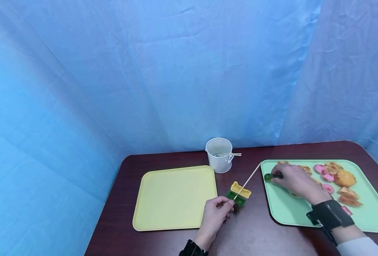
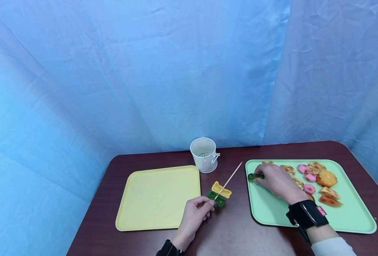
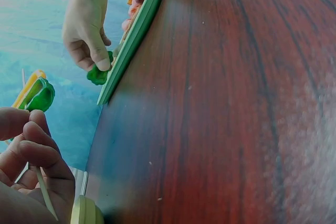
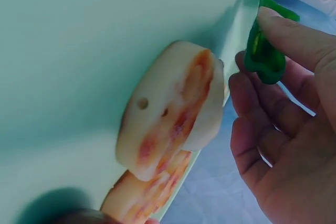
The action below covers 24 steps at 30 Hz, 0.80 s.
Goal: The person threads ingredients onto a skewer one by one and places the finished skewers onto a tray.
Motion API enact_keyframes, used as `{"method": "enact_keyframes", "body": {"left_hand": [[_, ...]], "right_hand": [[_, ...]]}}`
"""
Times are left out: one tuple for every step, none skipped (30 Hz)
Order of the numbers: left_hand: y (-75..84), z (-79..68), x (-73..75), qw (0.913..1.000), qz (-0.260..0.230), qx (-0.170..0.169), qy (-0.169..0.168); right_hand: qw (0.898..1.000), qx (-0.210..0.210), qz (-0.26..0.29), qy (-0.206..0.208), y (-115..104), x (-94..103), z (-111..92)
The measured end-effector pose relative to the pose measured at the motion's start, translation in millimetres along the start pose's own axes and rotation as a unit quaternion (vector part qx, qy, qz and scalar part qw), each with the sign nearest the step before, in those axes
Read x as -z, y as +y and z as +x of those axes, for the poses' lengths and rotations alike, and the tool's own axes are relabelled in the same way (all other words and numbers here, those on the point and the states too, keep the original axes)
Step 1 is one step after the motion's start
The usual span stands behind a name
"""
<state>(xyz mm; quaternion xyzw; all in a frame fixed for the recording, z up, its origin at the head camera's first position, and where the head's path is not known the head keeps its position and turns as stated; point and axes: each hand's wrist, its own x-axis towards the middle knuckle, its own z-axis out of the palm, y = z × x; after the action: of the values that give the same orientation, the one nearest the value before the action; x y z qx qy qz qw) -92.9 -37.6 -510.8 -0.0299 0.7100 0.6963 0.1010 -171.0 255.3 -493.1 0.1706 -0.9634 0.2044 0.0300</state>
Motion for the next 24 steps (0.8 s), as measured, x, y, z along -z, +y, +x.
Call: {"method": "enact_keyframes", "body": {"left_hand": [[0.4,-0.5,-0.2,1.0000,0.000,0.000,0.000],[0.9,-1.0,-0.4,1.0000,0.001,0.000,0.000],[1.4,-1.5,-0.5,1.0000,0.001,0.001,0.000],[1.9,-2.1,-0.5,1.0000,0.001,0.001,0.001],[2.5,-2.6,-0.6,1.0000,0.000,0.001,0.001],[3.0,-3.1,-0.6,1.0000,-0.001,0.001,0.002],[3.5,-3.6,-0.6,1.0000,-0.002,0.001,0.003],[3.9,-3.9,-0.7,1.0000,-0.003,0.000,0.004],[4.2,-4.3,-0.7,1.0000,-0.004,0.000,0.005],[4.1,-4.3,-0.4,1.0000,-0.004,0.001,0.006],[3.9,-4.3,0.0,1.0000,-0.003,0.002,0.008],[3.6,-4.2,0.3,1.0000,-0.002,0.002,0.009],[3.3,-4.0,0.7,0.9999,-0.001,0.002,0.010],[2.9,-3.8,1.0,0.9999,0.001,0.002,0.010],[2.5,-3.6,1.3,0.9999,0.003,0.002,0.011],[2.1,-3.5,1.6,0.9999,0.003,0.001,0.012],[1.7,-3.3,1.9,0.9999,0.004,0.000,0.012],[1.5,-3.2,2.1,0.9999,0.004,-0.002,0.011],[1.3,-3.3,2.4,0.9999,0.004,-0.003,0.011],[1.0,-3.2,2.5,0.9999,0.004,-0.004,0.010],[0.9,-3.2,2.7,0.9999,0.004,-0.005,0.009],[0.6,-3.2,3.0,0.9999,0.003,-0.005,0.009],[0.4,-3.2,3.4,0.9999,0.002,-0.006,0.009],[0.2,-3.2,3.9,0.9999,0.002,-0.006,0.008]], "right_hand": [[1.000,-0.007,0.002,0.001,-0.8,1.1,-0.6],[1.000,-0.012,0.003,0.004,-2.0,2.3,-1.2],[1.000,-0.018,0.004,0.009,-3.5,3.3,-1.8],[1.000,-0.024,0.008,0.014,-5.2,4.3,-2.3],[0.999,-0.028,0.013,0.019,-7.1,5.4,-2.6],[0.999,-0.034,0.020,0.025,-9.1,6.1,-3.0],[0.998,-0.039,0.030,0.031,-11.2,6.8,-3.3],[0.997,-0.046,0.043,0.038,-13.2,7.2,-3.6],[0.996,-0.051,0.061,0.044,-15.4,7.7,-4.2],[0.994,-0.059,0.076,0.049,-17.8,7.9,-4.6],[0.992,-0.065,0.093,0.055,-20.1,8.0,-5.2],[0.990,-0.074,0.108,0.059,-22.6,8.2,-6.0],[0.987,-0.082,0.121,0.062,-24.4,8.2,-6.6],[0.985,-0.090,0.133,0.066,-26.5,8.3,-7.4],[0.983,-0.095,0.143,0.067,-28.3,8.5,-7.9],[0.981,-0.101,0.149,0.068,-30.1,8.6,-8.2],[0.980,-0.105,0.156,0.067,-31.5,8.5,-8.5],[0.978,-0.112,0.162,0.067,-33.2,8.4,-8.6],[0.976,-0.116,0.171,0.066,-34.2,7.9,-8.6],[0.973,-0.121,0.184,0.064,-35.8,7.7,-8.8],[0.971,-0.124,0.197,0.061,-36.9,7.1,-8.9],[0.967,-0.132,0.209,0.060,-38.3,6.5,-8.8],[0.964,-0.137,0.223,0.057,-39.3,5.7,-8.7],[0.959,-0.144,0.238,0.055,-40.3,4.9,-8.6]]}}
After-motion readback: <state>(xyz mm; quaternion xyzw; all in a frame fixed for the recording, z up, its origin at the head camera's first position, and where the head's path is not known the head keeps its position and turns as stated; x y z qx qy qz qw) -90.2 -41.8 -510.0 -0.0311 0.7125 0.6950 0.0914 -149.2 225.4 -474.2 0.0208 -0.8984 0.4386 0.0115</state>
